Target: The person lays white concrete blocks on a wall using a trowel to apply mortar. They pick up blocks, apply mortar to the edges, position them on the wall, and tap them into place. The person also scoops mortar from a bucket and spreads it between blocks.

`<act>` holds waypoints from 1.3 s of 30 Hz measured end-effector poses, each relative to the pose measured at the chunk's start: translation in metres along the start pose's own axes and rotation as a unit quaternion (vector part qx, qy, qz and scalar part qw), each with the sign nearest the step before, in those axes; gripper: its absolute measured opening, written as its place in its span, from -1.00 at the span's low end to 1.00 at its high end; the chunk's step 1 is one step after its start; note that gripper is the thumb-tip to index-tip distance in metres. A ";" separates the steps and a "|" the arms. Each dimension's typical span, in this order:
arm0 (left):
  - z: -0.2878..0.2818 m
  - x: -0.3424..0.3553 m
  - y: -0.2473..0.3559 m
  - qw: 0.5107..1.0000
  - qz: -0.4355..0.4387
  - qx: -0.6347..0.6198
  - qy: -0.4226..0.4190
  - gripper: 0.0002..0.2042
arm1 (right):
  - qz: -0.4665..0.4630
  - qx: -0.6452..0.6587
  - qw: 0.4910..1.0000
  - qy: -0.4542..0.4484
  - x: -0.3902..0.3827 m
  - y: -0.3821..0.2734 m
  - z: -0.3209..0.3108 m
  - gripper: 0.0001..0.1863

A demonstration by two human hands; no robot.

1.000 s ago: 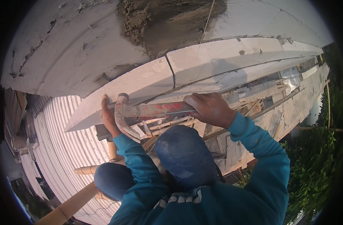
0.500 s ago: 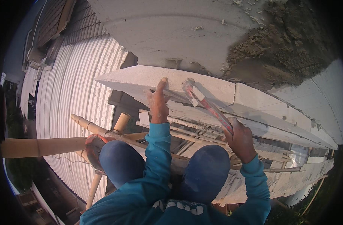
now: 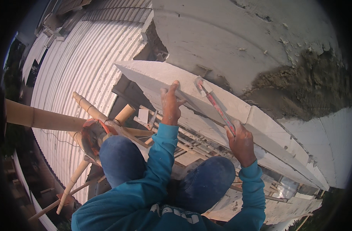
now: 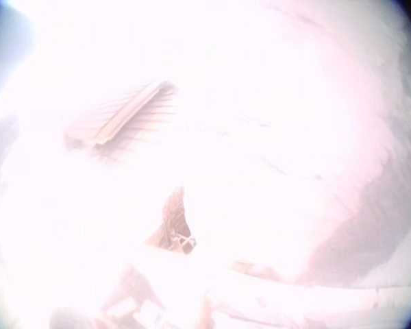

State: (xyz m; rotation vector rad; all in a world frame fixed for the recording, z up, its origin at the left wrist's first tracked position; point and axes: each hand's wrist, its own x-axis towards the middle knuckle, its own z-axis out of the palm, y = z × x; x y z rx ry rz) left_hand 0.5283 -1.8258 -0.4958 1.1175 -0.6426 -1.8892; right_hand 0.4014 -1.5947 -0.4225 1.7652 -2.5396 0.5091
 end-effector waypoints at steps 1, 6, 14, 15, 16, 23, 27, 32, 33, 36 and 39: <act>-0.001 -0.001 0.001 1.000 0.003 0.006 0.000 0.06 | -0.025 -0.016 0.999 0.018 0.002 -0.001 -0.001 -0.68; -0.003 -0.006 0.001 1.000 0.015 -0.011 -0.005 0.07 | -0.110 -0.024 0.992 0.052 0.026 -0.021 -0.010 -0.71; -0.008 -0.003 -0.004 1.000 0.021 -0.003 0.000 -0.13 | -0.070 0.153 0.986 0.013 0.071 -0.065 -0.032 -0.69; -0.008 -0.003 -0.005 1.000 0.026 -0.001 0.000 -0.17 | -0.081 0.162 0.983 0.017 0.075 -0.067 -0.030 -0.69; -0.008 -0.004 -0.005 1.000 0.031 0.001 -0.001 -0.21 | -0.089 0.166 0.982 0.013 0.079 -0.068 -0.027 -0.68; -0.004 -0.006 -0.001 1.000 0.014 -0.007 0.003 -0.12 | -0.052 -0.053 0.993 -0.090 0.111 -0.050 -0.002 -0.65; -0.004 -0.005 -0.002 1.000 0.019 -0.006 0.013 0.09 | -0.070 0.014 0.997 -0.038 0.103 -0.053 -0.013 -0.65; -0.007 -0.006 -0.003 0.999 0.014 -0.024 -0.016 0.17 | -0.090 0.124 0.988 -0.011 0.101 -0.067 -0.017 -0.66; -0.008 -0.006 -0.003 0.999 0.011 -0.031 -0.019 0.17 | -0.092 0.107 0.990 -0.028 0.105 -0.068 -0.014 -0.66; -0.007 -0.004 -0.001 0.999 0.023 -0.017 -0.013 0.04 | -0.089 -0.003 0.992 -0.086 0.119 -0.065 -0.004 -0.64; -0.004 -0.002 -0.002 0.999 0.042 0.000 0.014 -0.05 | -0.083 -0.038 0.994 -0.065 0.122 -0.062 0.002 -0.61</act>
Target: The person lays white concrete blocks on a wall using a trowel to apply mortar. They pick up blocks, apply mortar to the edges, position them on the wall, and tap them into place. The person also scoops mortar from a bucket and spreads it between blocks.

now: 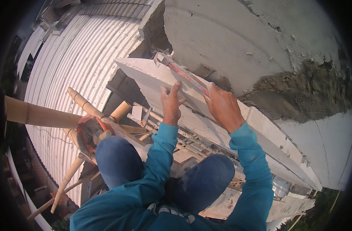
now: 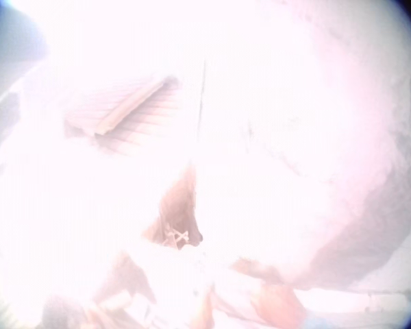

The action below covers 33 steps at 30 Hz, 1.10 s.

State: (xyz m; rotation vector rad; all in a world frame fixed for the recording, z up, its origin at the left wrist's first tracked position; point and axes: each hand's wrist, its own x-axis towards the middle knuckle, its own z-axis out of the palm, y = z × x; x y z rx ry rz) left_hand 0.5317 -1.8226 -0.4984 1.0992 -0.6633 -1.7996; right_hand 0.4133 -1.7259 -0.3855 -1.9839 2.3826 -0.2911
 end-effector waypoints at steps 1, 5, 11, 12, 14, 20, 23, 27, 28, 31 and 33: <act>-0.001 -0.002 -0.002 1.000 -0.007 0.006 0.012 -0.07 | 0.013 0.000 1.000 0.012 -0.002 0.000 0.001 -0.61; -0.001 -0.001 -0.005 1.000 -0.011 -0.008 0.010 -0.17 | -0.001 0.047 0.998 0.030 -0.009 -0.001 0.002 -0.62; 0.001 0.001 0.004 1.000 -0.013 -0.012 -0.018 -0.29 | -0.001 0.001 1.000 0.006 -0.013 0.003 -0.001 -0.63; 0.000 -0.002 0.005 1.000 -0.022 -0.009 -0.009 -0.30 | 0.020 0.023 1.000 -0.004 -0.020 0.003 -0.001 -0.63; 0.003 0.001 0.007 0.999 -0.042 0.010 -0.001 -0.14 | 0.081 0.069 0.994 -0.005 -0.036 0.005 0.001 -0.65; 0.019 0.011 0.009 0.998 -0.044 0.050 -0.002 0.22 | 0.119 0.128 0.960 0.217 -0.137 0.022 0.020 -0.66; 0.023 0.006 0.011 0.995 -0.046 0.064 -0.059 -0.29 | 0.238 0.210 0.907 0.277 -0.227 0.019 0.049 -0.68; 0.037 -0.001 0.016 0.986 -0.043 0.153 -0.044 -0.29 | 0.440 0.140 0.841 0.283 -0.359 -0.032 0.114 -0.71; 0.040 -0.002 0.017 0.985 -0.046 0.160 -0.038 -0.28 | 0.472 0.057 0.841 0.258 -0.384 -0.048 0.130 -0.71; 0.040 -0.003 0.018 0.983 -0.012 0.180 -0.047 -0.25 | 0.704 0.144 0.658 0.226 -0.437 -0.095 0.165 -0.68; 0.037 0.002 0.017 0.982 -0.010 0.181 -0.044 -0.25 | 0.798 0.112 0.563 0.181 -0.456 -0.110 0.183 -0.64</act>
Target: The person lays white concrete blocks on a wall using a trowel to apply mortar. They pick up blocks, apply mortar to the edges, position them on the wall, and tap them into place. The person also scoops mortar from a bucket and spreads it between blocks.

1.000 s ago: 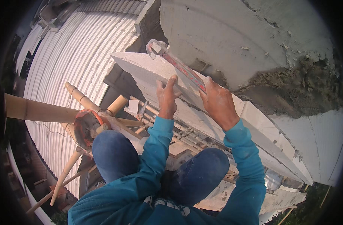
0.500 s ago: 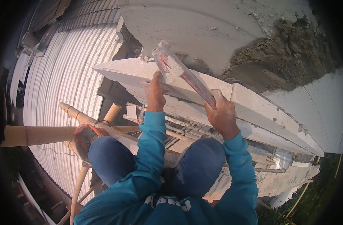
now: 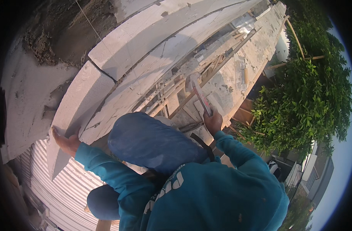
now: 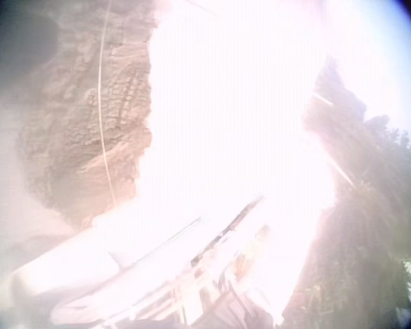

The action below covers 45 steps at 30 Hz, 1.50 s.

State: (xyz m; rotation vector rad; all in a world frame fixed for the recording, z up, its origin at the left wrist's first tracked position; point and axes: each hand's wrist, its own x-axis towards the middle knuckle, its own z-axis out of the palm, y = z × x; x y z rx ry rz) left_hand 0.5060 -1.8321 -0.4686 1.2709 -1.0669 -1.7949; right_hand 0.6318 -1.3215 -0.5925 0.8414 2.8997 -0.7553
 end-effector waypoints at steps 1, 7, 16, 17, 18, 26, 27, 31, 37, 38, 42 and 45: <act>-0.002 0.002 -0.002 1.000 0.008 0.001 0.003 -0.26 | 0.079 -0.032 0.996 0.012 -0.002 0.013 0.004 -0.62; -0.011 0.009 -0.003 0.982 0.115 0.139 -0.059 -0.25 | 0.242 -0.090 0.956 0.136 0.051 0.078 0.041 -0.46; -0.008 -0.001 -0.003 0.999 -0.027 -0.039 0.023 -0.27 | 0.231 -0.203 0.944 0.122 0.073 0.073 0.061 -0.44; -0.009 0.002 -0.004 0.997 -0.052 -0.049 0.030 -0.28 | 0.130 -0.187 0.963 0.143 0.074 0.054 0.061 -0.47; -0.011 0.003 -0.008 0.997 -0.025 -0.067 -0.016 -0.24 | 0.057 -0.170 0.970 0.164 0.080 0.027 0.063 -0.50; -0.005 0.026 -0.037 0.987 -0.011 -0.105 0.124 -0.09 | -0.543 0.240 0.801 -0.077 0.060 -0.319 -0.001 -0.69; -0.007 0.027 -0.038 0.987 -0.014 -0.139 0.075 0.13 | -0.596 0.205 0.769 -0.104 0.049 -0.357 -0.009 -0.66; -0.005 0.018 -0.039 0.990 -0.010 -0.100 0.095 0.34 | -0.768 0.025 0.625 -0.142 -0.002 -0.457 0.015 -0.23; -0.004 0.002 -0.030 0.991 0.010 -0.044 0.129 0.26 | -0.751 -0.197 0.607 -0.168 -0.046 -0.484 0.074 0.29; -0.006 0.001 -0.030 0.989 0.023 -0.050 0.138 0.26 | -0.770 -0.177 0.592 -0.159 -0.049 -0.484 0.078 0.28; -0.008 -0.001 -0.033 0.989 0.018 -0.059 0.135 0.26 | -0.779 -0.165 0.582 -0.169 -0.051 -0.486 0.080 0.23; -0.009 0.002 -0.036 0.988 0.013 -0.101 0.118 0.28 | -0.782 -0.142 0.582 -0.172 -0.052 -0.488 0.080 0.09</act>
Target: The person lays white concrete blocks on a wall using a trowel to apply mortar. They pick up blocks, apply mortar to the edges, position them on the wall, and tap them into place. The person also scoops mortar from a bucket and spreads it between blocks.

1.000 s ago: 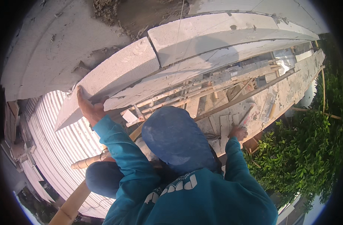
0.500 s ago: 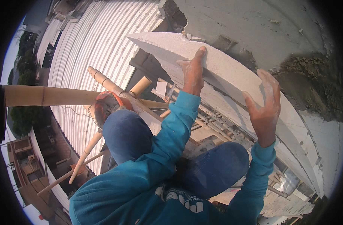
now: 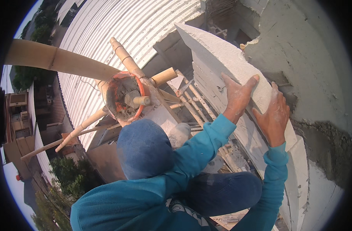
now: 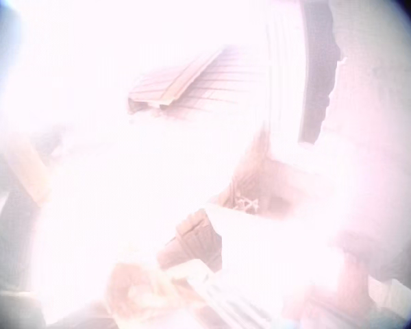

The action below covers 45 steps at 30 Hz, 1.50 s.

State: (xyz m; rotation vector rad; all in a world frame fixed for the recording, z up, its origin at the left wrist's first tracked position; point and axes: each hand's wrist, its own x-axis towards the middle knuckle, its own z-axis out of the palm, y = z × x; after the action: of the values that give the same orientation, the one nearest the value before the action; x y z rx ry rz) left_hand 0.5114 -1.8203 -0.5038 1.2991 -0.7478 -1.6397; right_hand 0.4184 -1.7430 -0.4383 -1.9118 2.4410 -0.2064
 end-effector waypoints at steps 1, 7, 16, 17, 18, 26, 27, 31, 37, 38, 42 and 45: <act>-0.001 0.001 0.000 1.000 -0.005 -0.023 0.000 0.27 | 0.003 -0.013 1.000 0.007 0.000 -0.001 0.000 -0.01; -0.020 -0.005 0.015 0.993 -0.037 -0.107 -0.028 0.15 | 0.006 0.021 0.998 0.055 -0.016 -0.019 0.003 -0.06; -0.008 -0.013 0.045 0.988 -0.040 -0.081 0.127 -0.08 | 0.038 0.026 0.997 0.068 -0.024 -0.045 -0.004 -0.13; -0.012 -0.015 0.050 0.986 -0.050 -0.087 0.130 -0.09 | 0.044 0.022 0.996 0.068 -0.027 -0.051 -0.009 -0.13; -0.017 -0.020 0.055 0.985 -0.064 -0.092 0.133 -0.10 | 0.061 0.073 0.994 0.052 -0.031 -0.060 -0.016 -0.15; -0.077 -0.087 0.113 0.960 -0.180 -0.021 0.215 -0.08 | 0.046 0.129 0.990 -0.039 -0.063 -0.096 -0.084 -0.17; -0.092 -0.089 0.125 0.952 -0.207 -0.026 0.224 -0.04 | 0.048 0.123 0.990 -0.046 -0.069 -0.099 -0.091 -0.17; -0.164 -0.085 0.175 0.944 -0.257 -0.001 0.206 0.06 | 0.052 0.152 0.983 -0.087 -0.099 -0.115 -0.118 -0.18; -0.198 -0.094 0.222 0.945 -0.267 0.044 0.183 -0.05 | 0.028 0.183 0.976 -0.116 -0.135 -0.122 -0.142 -0.22; -0.201 -0.097 0.227 0.947 -0.270 0.032 0.172 -0.20 | 0.021 0.201 0.973 -0.116 -0.138 -0.122 -0.143 -0.23; -0.210 -0.118 0.234 0.943 -0.226 0.023 0.243 -0.47 | 0.003 0.205 0.972 -0.116 -0.146 -0.124 -0.142 -0.27; -0.219 -0.143 0.233 0.965 -0.155 0.011 0.213 -0.52 | 0.002 0.221 0.970 -0.106 -0.155 -0.123 -0.136 -0.29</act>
State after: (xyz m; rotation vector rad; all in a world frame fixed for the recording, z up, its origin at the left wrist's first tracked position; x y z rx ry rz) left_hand 0.7933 -1.7753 -0.3007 1.7778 -0.3116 -1.5086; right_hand 0.5596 -1.6100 -0.2965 -1.6404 2.0467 -0.4726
